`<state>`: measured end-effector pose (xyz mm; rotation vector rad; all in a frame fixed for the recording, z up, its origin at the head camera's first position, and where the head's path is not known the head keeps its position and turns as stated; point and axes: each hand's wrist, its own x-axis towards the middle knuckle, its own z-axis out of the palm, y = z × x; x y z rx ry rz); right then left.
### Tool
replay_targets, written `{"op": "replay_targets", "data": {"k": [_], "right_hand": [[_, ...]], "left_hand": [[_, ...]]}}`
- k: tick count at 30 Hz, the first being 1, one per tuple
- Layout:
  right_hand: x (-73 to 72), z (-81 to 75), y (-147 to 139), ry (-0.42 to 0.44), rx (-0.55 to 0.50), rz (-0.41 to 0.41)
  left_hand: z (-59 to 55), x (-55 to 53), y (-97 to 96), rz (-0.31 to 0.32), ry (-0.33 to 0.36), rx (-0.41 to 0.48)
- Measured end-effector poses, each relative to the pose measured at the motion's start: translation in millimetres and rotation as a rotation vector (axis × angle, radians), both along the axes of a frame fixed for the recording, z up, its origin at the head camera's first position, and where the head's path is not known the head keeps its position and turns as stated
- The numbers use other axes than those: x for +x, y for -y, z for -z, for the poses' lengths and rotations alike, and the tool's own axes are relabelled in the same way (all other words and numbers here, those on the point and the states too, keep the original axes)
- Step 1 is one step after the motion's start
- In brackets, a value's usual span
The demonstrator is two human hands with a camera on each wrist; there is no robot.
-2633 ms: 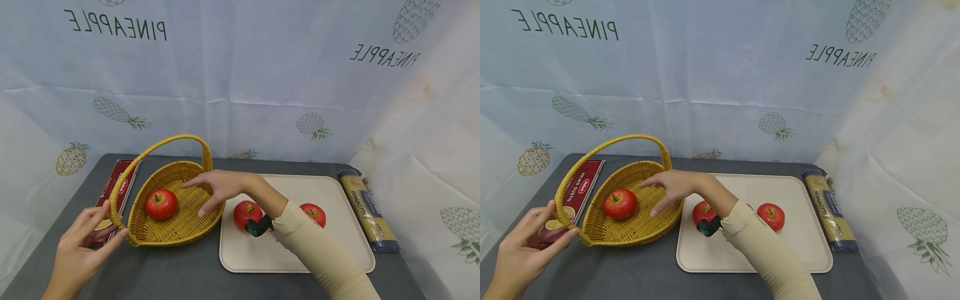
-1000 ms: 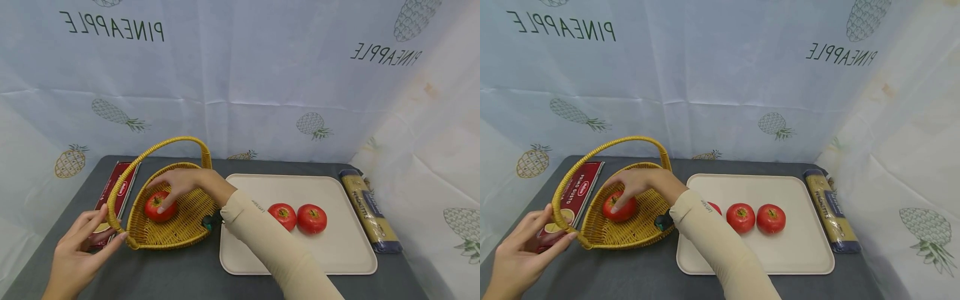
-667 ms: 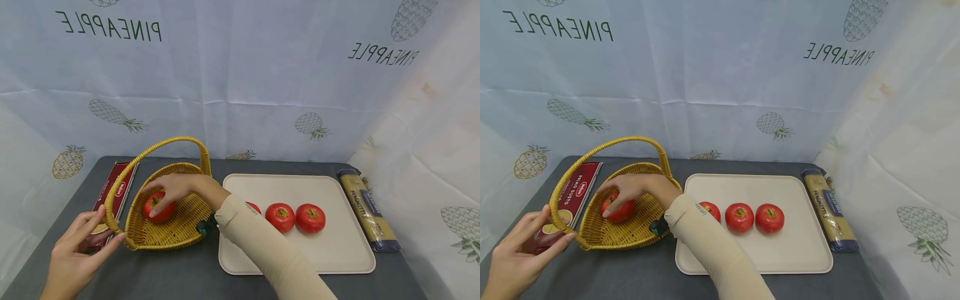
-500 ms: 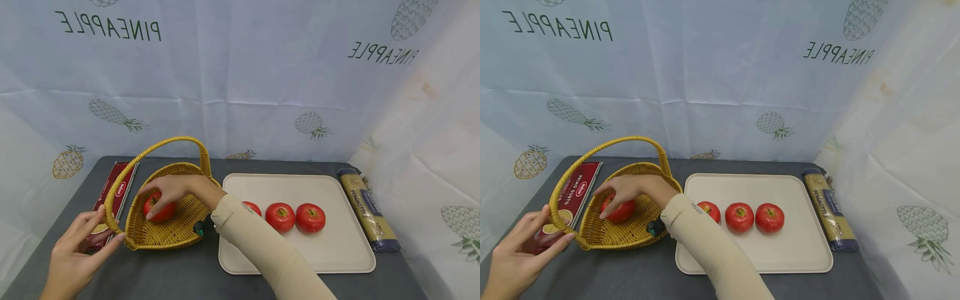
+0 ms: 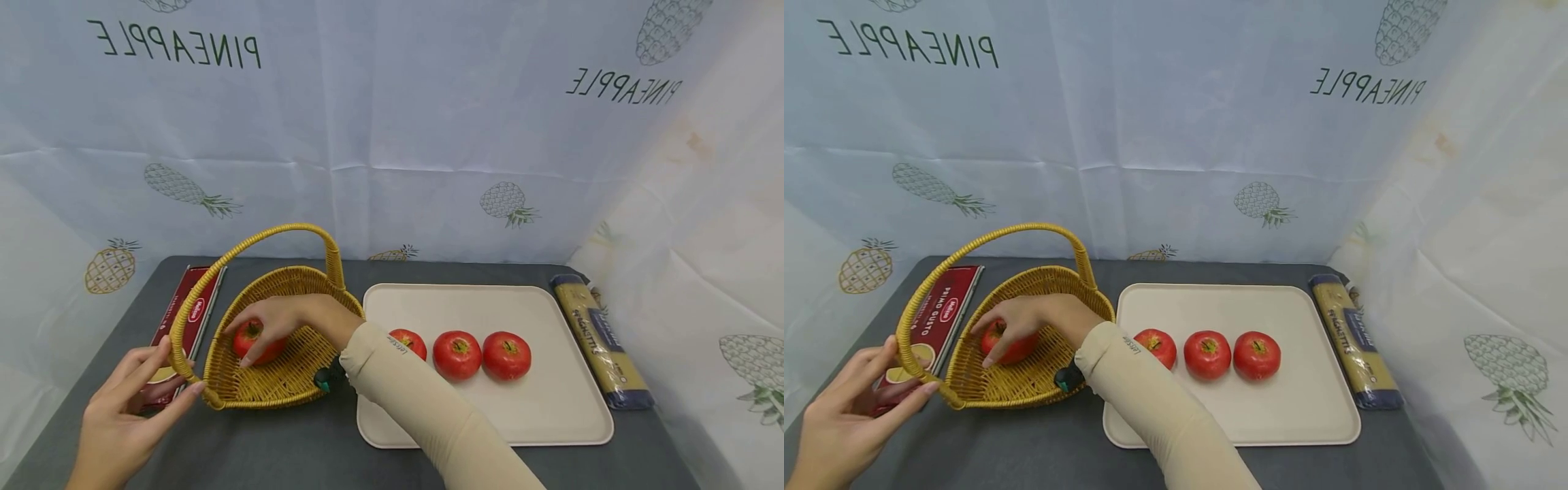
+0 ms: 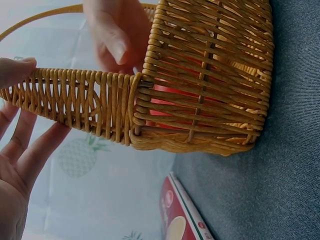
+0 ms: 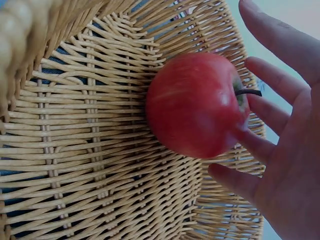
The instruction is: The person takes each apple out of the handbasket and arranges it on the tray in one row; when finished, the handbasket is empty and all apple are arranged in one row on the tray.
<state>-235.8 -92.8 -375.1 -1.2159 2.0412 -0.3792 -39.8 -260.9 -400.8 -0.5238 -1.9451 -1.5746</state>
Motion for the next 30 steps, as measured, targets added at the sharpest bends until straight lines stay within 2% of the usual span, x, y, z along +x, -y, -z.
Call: {"op": "replay_targets", "data": {"k": [4,13,17,20,22,30], "right_hand": [[-1.6,2.1,-2.7,-0.013,0.008,-0.015],[-0.3,0.9,-3.9,-0.027,0.021,-0.018],[1.4,0.3,-4.4,-0.026,0.024,-0.037],[2.1,-1.1,-5.9,-0.011,0.021,-0.062],[2.2,-2.1,-6.8,0.005,0.027,-0.070],[3.2,-2.5,-8.7,0.063,0.083,-0.033]], "left_hand": [[0.8,-0.9,0.2,0.025,-0.014,0.024],[-0.4,0.2,0.7,-0.006,-0.002,-0.017],[0.9,-1.1,1.3,0.035,-0.019,0.021],[1.4,-1.4,1.4,0.043,-0.020,0.038],[0.9,-0.8,1.2,0.033,-0.013,0.034],[-6.9,5.1,-1.5,-0.109,0.084,-0.105]]}}
